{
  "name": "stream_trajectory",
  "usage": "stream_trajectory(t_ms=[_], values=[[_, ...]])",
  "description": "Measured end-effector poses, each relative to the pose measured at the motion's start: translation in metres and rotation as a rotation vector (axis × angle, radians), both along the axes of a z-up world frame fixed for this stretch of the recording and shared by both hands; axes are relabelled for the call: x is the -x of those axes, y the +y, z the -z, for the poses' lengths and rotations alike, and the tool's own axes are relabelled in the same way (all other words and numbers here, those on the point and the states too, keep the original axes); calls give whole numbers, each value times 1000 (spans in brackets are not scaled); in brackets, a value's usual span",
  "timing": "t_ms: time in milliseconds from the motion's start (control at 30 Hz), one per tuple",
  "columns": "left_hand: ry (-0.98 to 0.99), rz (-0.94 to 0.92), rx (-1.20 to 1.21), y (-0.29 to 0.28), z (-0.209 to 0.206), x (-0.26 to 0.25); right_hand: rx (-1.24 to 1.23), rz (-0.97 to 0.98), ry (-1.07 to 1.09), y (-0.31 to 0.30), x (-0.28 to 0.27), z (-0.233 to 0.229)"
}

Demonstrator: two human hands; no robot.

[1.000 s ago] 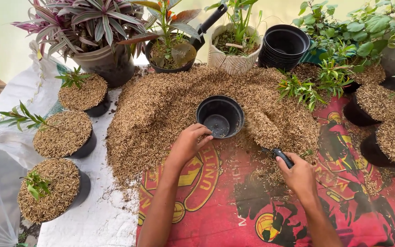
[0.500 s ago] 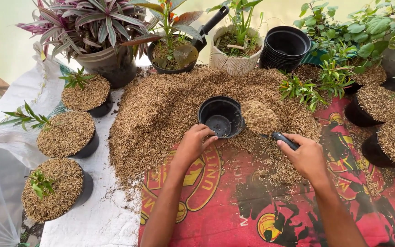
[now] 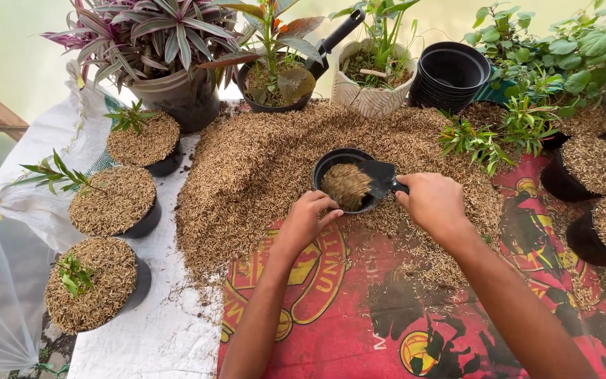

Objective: The person scoops a loose brown substrate from a large pile into a small black plastic pot using a trowel. They repeatedly fill the pot and then use their hands to press and level the substrate inside.

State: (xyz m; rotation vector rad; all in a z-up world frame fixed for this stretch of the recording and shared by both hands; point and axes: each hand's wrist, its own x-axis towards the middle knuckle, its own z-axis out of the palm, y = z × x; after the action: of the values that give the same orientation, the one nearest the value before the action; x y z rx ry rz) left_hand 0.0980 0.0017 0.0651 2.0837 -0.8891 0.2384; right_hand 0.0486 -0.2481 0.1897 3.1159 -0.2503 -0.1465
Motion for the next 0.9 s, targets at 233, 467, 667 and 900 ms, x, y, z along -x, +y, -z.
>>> stream_trajectory(t_ms=[233, 467, 667, 900], values=[[5, 2, 15, 0, 2, -1, -39, 13, 135, 23, -17, -40], [2, 1, 27, 2, 0, -1, -49, -36, 292, 21, -42, -22], [3, 0, 34, 0, 8, -2, 62, -63, 321, -7, -63, 14], [16, 3, 41, -1, 11, -5, 19, -61, 296, 11, -46, -25]])
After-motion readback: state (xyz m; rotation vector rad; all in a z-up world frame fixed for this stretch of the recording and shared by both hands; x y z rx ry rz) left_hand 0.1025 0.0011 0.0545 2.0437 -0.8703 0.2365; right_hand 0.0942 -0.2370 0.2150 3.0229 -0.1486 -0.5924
